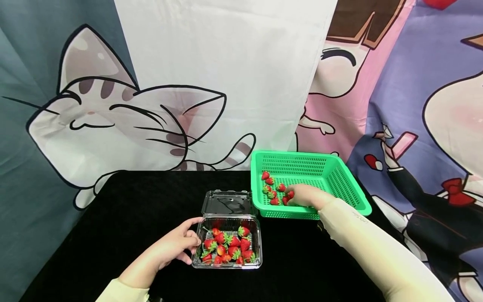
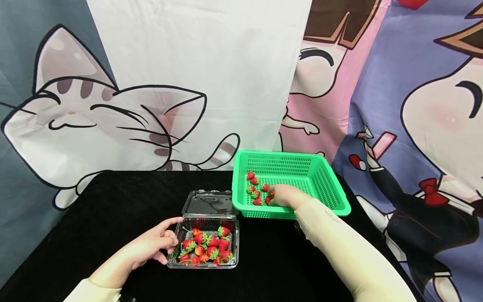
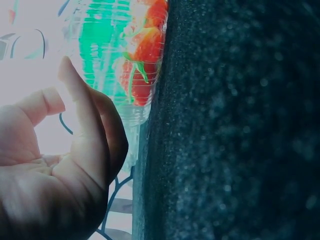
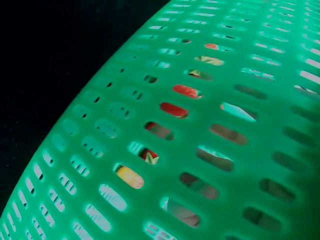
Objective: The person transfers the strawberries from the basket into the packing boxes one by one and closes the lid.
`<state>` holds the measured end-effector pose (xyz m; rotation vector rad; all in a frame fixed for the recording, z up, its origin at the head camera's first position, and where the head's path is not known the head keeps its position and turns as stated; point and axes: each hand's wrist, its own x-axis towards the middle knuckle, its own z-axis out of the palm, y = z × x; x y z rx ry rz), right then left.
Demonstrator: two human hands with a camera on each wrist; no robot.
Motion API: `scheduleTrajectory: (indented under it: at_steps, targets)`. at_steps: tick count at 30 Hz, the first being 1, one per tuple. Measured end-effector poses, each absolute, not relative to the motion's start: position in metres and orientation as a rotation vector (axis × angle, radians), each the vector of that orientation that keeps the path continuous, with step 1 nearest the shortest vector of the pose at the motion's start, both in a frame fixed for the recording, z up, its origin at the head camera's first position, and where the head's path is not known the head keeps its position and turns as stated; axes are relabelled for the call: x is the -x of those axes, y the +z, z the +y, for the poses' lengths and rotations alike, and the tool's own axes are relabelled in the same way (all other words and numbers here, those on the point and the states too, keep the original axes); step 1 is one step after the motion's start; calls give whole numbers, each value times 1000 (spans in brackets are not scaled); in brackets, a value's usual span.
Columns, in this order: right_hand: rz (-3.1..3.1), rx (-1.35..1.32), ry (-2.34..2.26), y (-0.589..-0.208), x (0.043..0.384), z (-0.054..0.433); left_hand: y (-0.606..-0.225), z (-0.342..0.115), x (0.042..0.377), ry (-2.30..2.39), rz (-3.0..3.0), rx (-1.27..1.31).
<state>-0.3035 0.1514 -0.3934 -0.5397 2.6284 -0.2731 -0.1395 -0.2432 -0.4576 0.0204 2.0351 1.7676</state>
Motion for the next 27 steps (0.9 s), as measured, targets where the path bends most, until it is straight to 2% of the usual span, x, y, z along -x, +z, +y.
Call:
scheduleTrajectory:
  at_steps: [27]
  targets:
    - [2637,540,-239,-402,311,140,-457,-243,139,1765,2043,-20]
